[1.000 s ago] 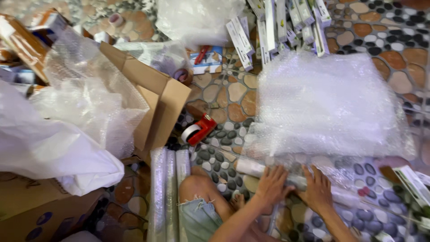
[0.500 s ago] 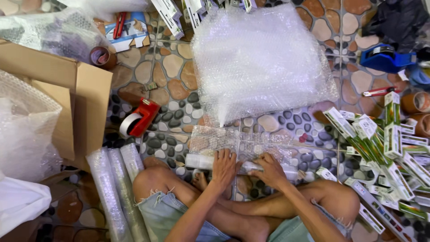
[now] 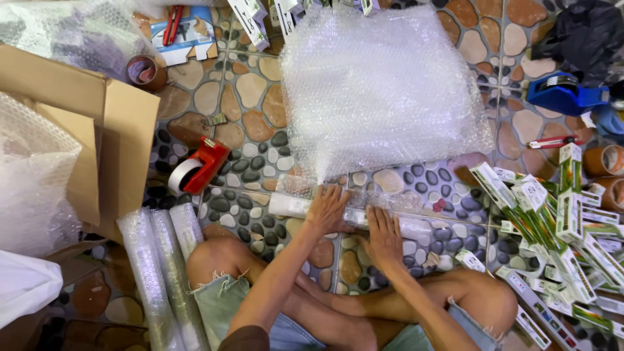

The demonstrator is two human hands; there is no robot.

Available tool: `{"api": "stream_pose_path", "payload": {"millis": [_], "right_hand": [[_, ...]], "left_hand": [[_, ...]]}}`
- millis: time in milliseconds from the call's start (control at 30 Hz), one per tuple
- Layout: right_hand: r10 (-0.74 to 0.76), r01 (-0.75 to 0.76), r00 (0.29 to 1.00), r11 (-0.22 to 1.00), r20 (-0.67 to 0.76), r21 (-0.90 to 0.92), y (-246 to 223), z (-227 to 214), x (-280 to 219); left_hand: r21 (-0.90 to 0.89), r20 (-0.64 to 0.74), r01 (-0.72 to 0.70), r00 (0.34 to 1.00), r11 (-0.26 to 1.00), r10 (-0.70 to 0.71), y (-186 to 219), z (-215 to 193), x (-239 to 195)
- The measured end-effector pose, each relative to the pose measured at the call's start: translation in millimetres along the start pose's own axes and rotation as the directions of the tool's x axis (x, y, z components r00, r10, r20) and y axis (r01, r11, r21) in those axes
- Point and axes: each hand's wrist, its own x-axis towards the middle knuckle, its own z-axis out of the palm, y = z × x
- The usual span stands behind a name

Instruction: The person sits on a tiled floor and wraps small rectangular boxes in bubble wrap. They place a box on a sheet of bubble wrap, fold the wrap around it, and secure it with tape from a red dispenser. The wrapped items are placed into a cardboard box nearby.

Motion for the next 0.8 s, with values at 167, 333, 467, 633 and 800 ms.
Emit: {"api": "stream_pose_path", "payload": {"millis": [167, 333, 467, 633, 800], "right_hand": [[0.009, -0.006, 0.994, 1.0, 0.107, -0.023, 37, 18, 66], [-0.094, -0.028, 0.851, 0.974, 0.516, 0.223, -13, -85, 79], [-0.252, 0.111, 0.701, 0.963, 0.667, 0.247, -85, -164, 73], [-0.818, 0.8, 0.575, 0.557, 0.018, -0.223, -138, -142, 153], [-0.514, 0.573, 0.645, 0.815, -0.566, -0.088, -260, -101, 273]], "left_hand": [[0.034, -0.312, -0.154, 0.937, 0.987, 0.157, -15, 26, -9], [0.098, -0.432, -0.129, 0.888, 0.987, 0.159, -35, 21, -46], [0.194, -0.446, -0.075, 0.881, 0.978, 0.156, -53, -89, -122], [0.186, -0.105, 0.382, 0.924, 0.905, -0.368, -97, -169, -226], [-0.604, 0.718, 0.717, 0.3, -0.348, -0.629, -117, -111, -337]]}}
